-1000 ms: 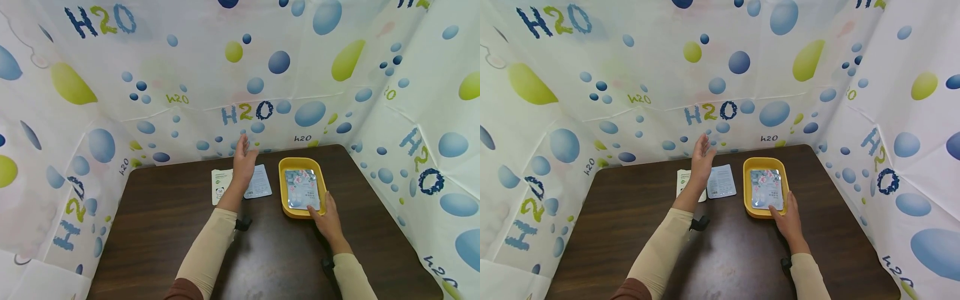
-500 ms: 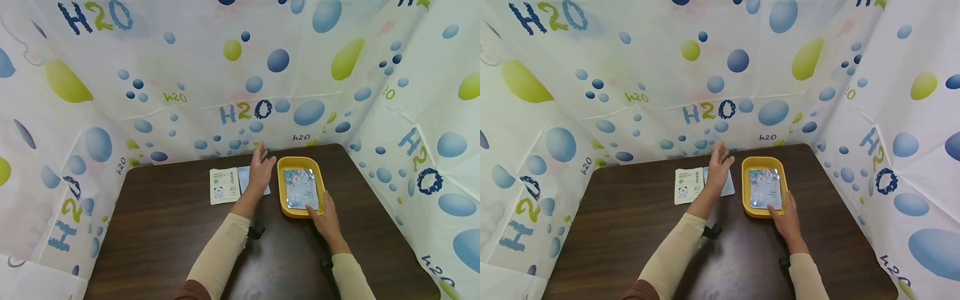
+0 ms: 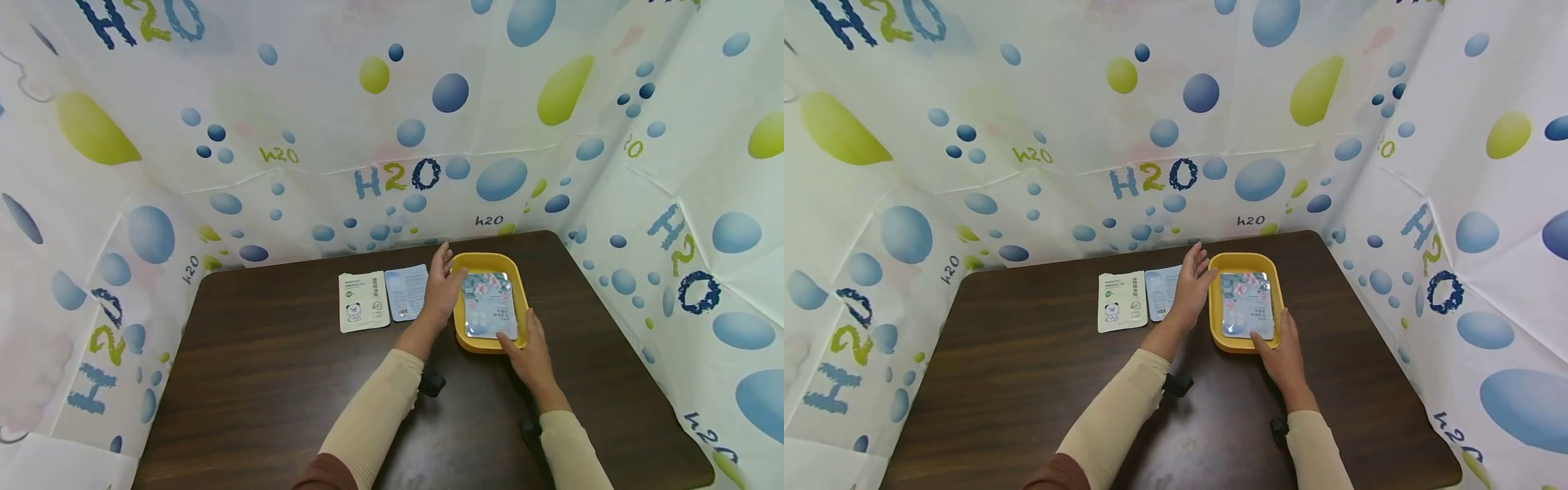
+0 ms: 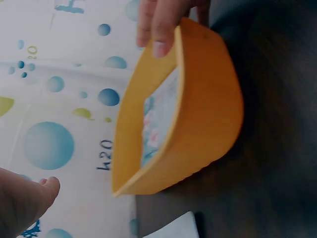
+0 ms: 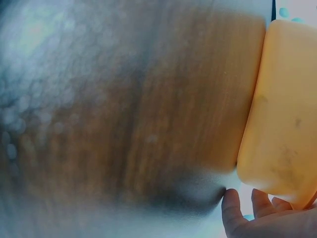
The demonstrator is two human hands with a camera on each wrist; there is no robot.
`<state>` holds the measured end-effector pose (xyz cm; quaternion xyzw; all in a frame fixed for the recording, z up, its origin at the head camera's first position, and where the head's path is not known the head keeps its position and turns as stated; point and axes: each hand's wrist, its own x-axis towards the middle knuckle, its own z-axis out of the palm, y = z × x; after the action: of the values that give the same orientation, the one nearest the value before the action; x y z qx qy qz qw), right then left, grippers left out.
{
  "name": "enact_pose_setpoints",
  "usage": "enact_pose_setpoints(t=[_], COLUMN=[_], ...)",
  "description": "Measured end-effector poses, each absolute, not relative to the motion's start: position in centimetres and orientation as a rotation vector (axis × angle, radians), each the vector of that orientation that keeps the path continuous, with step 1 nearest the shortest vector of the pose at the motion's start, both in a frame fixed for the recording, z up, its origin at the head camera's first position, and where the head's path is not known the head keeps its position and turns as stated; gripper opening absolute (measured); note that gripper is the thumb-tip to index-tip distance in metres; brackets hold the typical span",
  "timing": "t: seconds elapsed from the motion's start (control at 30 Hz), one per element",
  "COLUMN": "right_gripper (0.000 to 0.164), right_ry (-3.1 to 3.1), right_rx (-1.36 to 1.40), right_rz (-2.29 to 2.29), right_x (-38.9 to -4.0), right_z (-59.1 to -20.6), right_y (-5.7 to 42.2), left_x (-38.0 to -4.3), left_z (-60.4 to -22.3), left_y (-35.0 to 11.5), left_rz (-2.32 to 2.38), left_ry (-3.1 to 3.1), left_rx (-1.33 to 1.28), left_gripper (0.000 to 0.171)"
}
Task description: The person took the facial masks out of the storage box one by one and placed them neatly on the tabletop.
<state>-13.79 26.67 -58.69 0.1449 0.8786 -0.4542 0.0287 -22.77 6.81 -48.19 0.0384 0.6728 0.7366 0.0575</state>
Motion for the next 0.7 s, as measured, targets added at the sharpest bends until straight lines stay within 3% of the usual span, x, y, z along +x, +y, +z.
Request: enact_pose_setpoints(t=[0.7], right_gripper=[0.104], right_ry=[2.732], right_rx=[0.430], right_rz=[-1.399], right_x=[-13.9], right_z=[-59.0], right_y=[26.9], left_x=[-22.8], left_z=[-54.2], left_y=[10.5], left_rz=[2.111], left_ry=[1.943], left_rx=[0.002], left_gripper=[0.077])
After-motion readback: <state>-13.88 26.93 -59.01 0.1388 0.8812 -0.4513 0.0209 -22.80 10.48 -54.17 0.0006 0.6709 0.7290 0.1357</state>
